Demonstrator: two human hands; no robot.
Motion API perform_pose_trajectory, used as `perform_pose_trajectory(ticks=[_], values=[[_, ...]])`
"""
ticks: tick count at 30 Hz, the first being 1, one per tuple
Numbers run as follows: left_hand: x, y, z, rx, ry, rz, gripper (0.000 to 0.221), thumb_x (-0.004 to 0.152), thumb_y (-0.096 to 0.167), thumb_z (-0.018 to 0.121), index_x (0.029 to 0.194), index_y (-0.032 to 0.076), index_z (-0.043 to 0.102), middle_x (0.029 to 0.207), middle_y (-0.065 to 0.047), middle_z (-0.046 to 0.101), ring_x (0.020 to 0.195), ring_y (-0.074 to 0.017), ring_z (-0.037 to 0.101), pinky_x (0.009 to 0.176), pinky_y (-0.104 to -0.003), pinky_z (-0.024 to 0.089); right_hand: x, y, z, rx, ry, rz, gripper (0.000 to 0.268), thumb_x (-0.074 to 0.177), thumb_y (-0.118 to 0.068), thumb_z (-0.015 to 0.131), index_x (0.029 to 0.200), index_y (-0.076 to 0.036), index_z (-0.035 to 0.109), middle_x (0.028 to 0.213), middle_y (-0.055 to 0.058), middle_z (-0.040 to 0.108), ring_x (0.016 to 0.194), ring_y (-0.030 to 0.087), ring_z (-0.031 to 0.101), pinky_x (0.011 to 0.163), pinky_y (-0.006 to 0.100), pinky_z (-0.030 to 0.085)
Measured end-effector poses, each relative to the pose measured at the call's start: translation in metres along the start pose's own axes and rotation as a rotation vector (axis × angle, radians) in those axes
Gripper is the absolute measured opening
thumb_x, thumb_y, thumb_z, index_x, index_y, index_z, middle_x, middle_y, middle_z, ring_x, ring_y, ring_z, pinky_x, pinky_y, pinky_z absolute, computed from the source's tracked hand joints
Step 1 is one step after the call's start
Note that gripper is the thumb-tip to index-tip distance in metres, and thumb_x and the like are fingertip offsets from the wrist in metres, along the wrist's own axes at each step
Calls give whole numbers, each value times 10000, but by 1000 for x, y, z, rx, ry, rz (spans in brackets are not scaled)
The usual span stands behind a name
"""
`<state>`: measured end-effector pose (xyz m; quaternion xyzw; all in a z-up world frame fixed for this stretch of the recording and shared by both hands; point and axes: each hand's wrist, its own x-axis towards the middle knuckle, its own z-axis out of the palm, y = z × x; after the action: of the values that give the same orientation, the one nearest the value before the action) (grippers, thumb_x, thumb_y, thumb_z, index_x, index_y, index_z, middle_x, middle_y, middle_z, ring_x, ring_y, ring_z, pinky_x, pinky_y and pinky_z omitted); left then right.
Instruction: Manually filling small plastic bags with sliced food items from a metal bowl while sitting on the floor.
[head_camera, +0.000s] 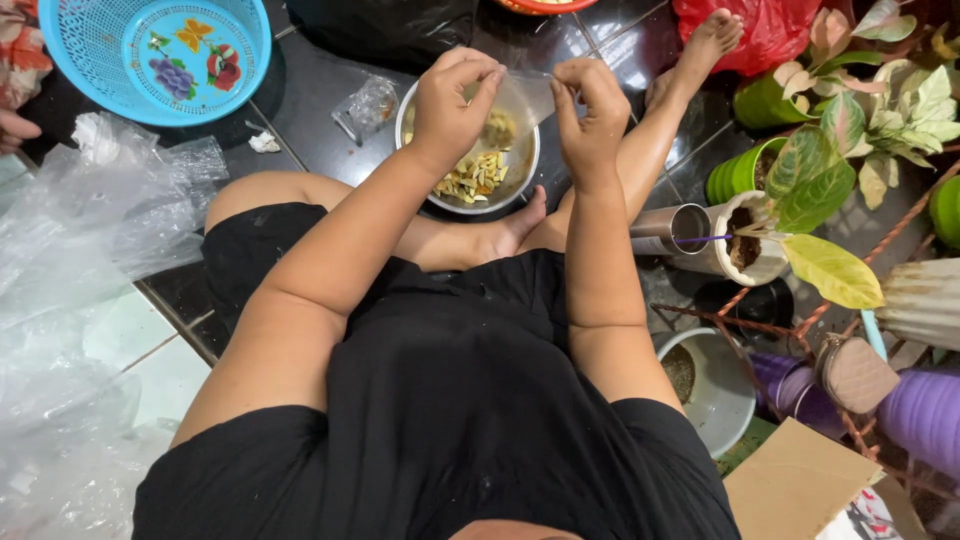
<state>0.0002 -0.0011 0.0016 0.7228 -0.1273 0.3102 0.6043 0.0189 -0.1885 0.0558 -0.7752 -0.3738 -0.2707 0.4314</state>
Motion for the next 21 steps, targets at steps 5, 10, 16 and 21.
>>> perform_pose_trajectory(ticks=[5, 10, 16, 21], values=[[-10, -13, 1, -21, 17, 25, 115, 956, 68, 679, 1044, 34, 745, 1019, -92, 687, 879, -212, 691, 827, -330, 574, -1, 1, 5, 20, 34, 28, 90, 1022, 7, 617, 938, 19, 646, 921, 148, 655, 784, 211, 561, 658, 301, 446], [-26, -5, -11, 2, 17, -72, 149, 968, 95, 668, 1104, 64, 722, 1120, -67, 663, 900, -180, 725, 808, -316, 541, 5, -1, 4, 44, 85, -3, 122, 1032, -22, 597, 946, 42, 655, 904, 167, 660, 854, 264, 630, 725, 334, 500], [-75, -22, -13, -190, -38, -464, 378, 1050, 277, 532, 707, 126, 580, 750, 5, 677, 748, -113, 646, 761, -303, 513, 1, -21, -1, 136, 241, -30, 111, 1064, -45, 571, 1065, 36, 647, 1014, 181, 636, 882, 262, 621, 728, 331, 538], [-103, -22, -25, -956, -81, -1058, 955, 864, 845, 563, 1436, 81, 533, 1266, -254, 694, 1187, -369, 699, 972, -572, 573, -42, -24, 18, 574, 484, 35, 80, 1046, -39, 613, 1054, 41, 616, 1049, 220, 626, 897, 228, 592, 697, 358, 546]])
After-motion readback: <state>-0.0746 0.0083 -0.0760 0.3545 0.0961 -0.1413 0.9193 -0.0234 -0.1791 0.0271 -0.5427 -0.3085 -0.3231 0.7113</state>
